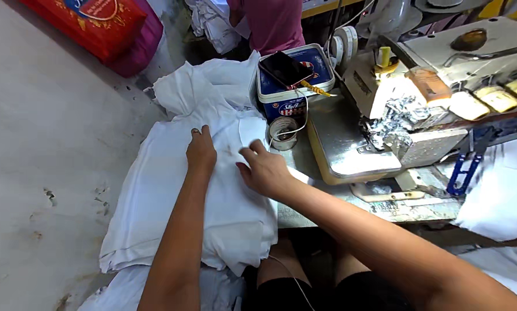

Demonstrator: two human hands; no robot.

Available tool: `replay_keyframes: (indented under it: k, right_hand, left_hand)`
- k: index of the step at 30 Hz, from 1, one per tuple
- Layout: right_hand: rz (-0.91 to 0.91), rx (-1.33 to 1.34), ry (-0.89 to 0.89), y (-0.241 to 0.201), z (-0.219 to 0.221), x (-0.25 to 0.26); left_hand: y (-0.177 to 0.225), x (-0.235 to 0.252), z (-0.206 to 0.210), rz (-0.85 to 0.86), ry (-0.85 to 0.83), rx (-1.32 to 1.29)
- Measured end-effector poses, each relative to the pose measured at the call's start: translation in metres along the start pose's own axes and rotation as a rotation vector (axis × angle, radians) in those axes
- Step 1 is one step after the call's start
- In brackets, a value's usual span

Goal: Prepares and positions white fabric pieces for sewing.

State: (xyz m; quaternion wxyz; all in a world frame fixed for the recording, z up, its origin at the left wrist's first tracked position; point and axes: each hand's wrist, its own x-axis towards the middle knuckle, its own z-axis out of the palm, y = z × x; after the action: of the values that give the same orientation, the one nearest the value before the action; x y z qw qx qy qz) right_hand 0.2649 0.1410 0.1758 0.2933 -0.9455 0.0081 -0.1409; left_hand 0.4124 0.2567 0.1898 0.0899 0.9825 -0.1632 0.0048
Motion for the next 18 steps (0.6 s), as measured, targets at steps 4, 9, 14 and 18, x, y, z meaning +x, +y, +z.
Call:
replay_keyframes:
  k: [4, 9, 14, 18]
  right_hand:
    - [0.082, -0.106, -0.087, -0.004, 0.037, 0.085]
    - [-0.09, 0.221, -0.066, -0.01, 0.05, 0.084]
    - [-0.252, 0.863, 0.011, -0.056, 0.002, -0.001]
    - [-0.109, 0.996, 0.251, -0.02, -0.028, -0.068]
  left_hand:
    - [-0.074, -0.027, -0.029, 0.155, 0.205, -0.005]
    - [-0.202, -0.083, -0.078, 0.133, 0.416, -0.181]
    - [-0.103, -0.076, -0.135, 0.33, 0.827, -0.653]
    - [0.005, -0.031, -0.134, 0.888, 0.723, -0.468]
